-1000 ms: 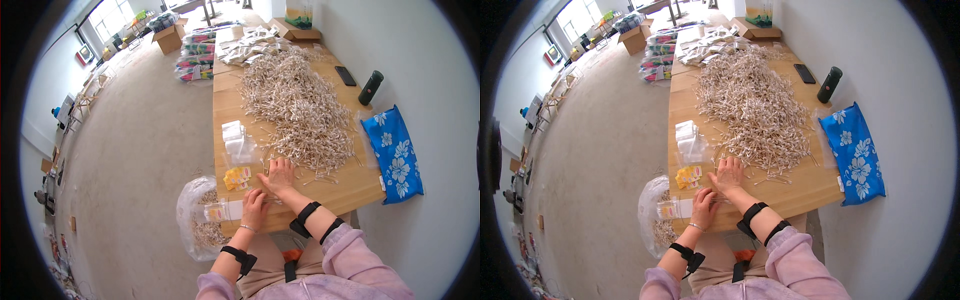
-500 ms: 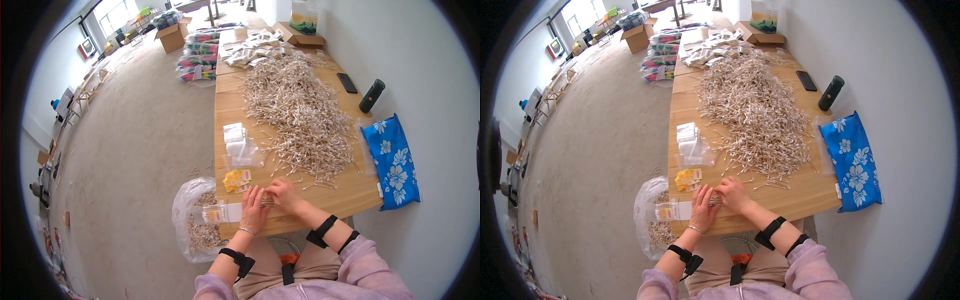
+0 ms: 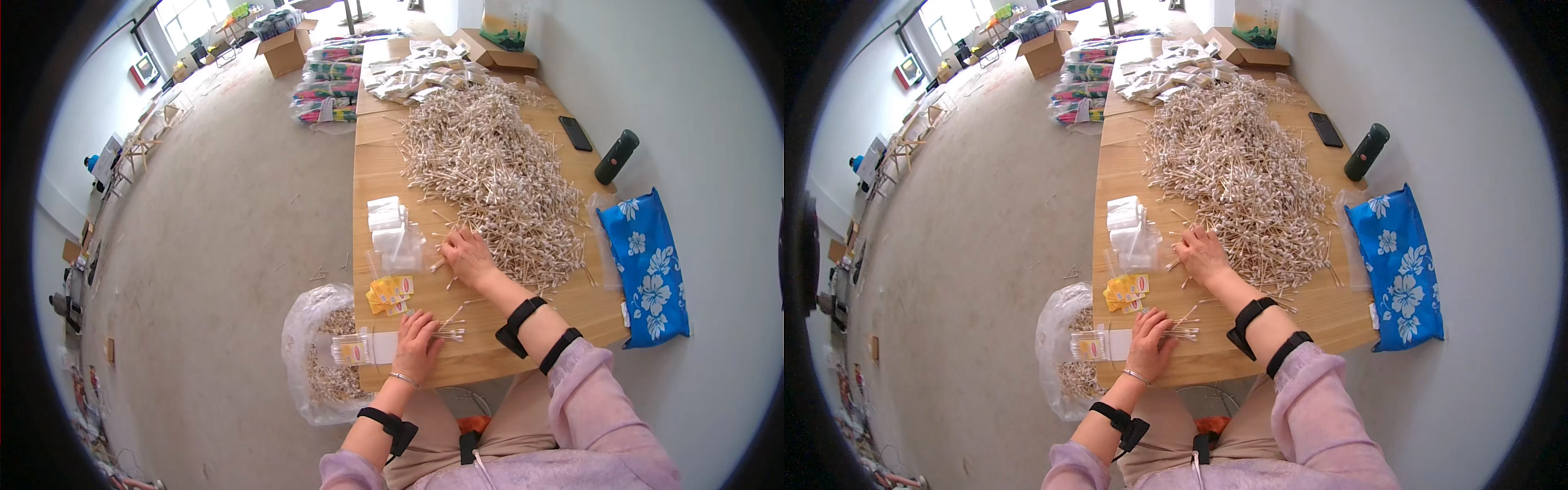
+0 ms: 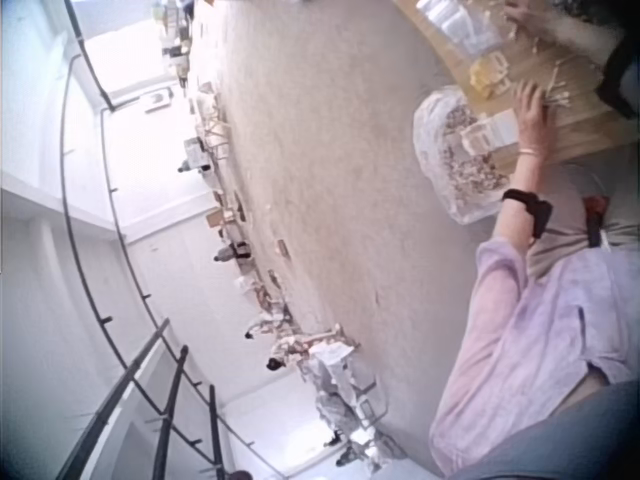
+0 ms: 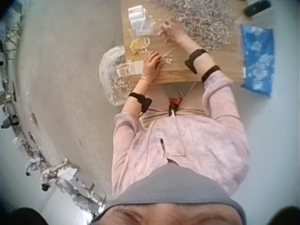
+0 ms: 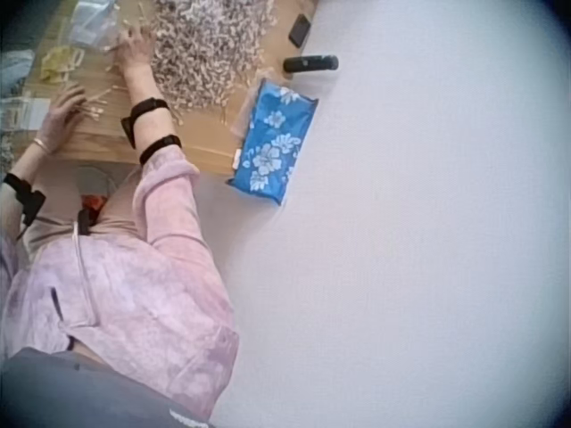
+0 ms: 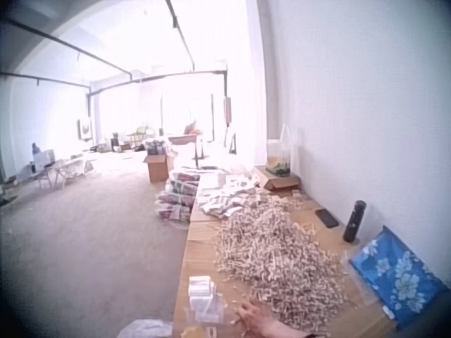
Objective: Packing bundles of cotton swabs into small plastic bags.
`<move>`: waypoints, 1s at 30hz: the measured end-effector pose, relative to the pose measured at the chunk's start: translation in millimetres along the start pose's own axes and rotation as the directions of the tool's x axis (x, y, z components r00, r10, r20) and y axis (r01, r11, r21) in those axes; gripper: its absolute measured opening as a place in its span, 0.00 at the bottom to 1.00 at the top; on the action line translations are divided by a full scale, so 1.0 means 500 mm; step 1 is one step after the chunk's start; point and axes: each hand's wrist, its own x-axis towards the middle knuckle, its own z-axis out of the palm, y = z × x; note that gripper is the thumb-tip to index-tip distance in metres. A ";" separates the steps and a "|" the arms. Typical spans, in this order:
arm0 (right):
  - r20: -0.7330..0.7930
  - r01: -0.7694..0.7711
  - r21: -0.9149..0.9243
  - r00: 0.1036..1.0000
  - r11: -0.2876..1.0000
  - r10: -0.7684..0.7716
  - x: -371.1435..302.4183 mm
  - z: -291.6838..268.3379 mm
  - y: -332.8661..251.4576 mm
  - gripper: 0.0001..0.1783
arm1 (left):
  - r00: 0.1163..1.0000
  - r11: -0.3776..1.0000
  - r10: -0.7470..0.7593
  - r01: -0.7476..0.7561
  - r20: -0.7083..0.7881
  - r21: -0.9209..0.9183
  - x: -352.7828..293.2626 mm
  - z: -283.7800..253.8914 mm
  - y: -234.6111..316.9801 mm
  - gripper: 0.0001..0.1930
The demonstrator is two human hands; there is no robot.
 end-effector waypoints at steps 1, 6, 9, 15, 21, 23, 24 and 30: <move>-0.003 0.001 -0.003 1.000 1.000 -0.001 -0.009 -0.004 -0.003 0.07 | 1.000 1.000 0.003 -0.003 -0.003 0.000 0.000 -0.001 0.001 0.22; 0.119 -0.081 0.126 0.991 0.989 0.066 -0.077 -0.019 -0.062 0.08 | 0.995 0.994 -0.097 0.095 -0.016 -0.058 -0.005 0.000 0.011 0.32; 0.087 -0.090 0.314 0.994 0.945 0.066 -0.124 -0.019 -0.103 0.08 | 0.994 0.995 -0.091 0.089 -0.054 -0.036 -0.007 0.000 0.016 0.38; -0.054 -0.162 0.377 0.979 0.912 0.196 -0.198 -0.029 -0.065 0.09 | 0.991 0.990 -0.135 0.135 -0.015 0.032 0.012 -0.007 0.040 0.36; -0.100 -0.254 0.235 0.954 0.938 0.283 -0.239 -0.050 -0.027 0.13 | 0.986 0.988 -0.145 0.149 -0.086 0.046 0.038 0.010 0.007 0.31; -0.150 -0.239 0.209 0.950 0.948 0.273 -0.234 -0.057 -0.040 0.14 | 0.984 0.986 -0.151 0.158 -0.096 0.062 0.058 0.016 0.001 0.30; -0.172 -0.164 0.216 0.964 0.963 0.202 -0.219 -0.060 -0.059 0.14 | 0.982 0.984 -0.153 0.162 -0.111 0.078 0.065 0.019 -0.001 0.29; -0.099 -0.124 0.242 0.984 0.962 0.151 -0.193 -0.015 -0.043 0.10 | 0.988 0.989 -0.140 0.143 -0.066 0.036 0.069 0.030 0.010 0.23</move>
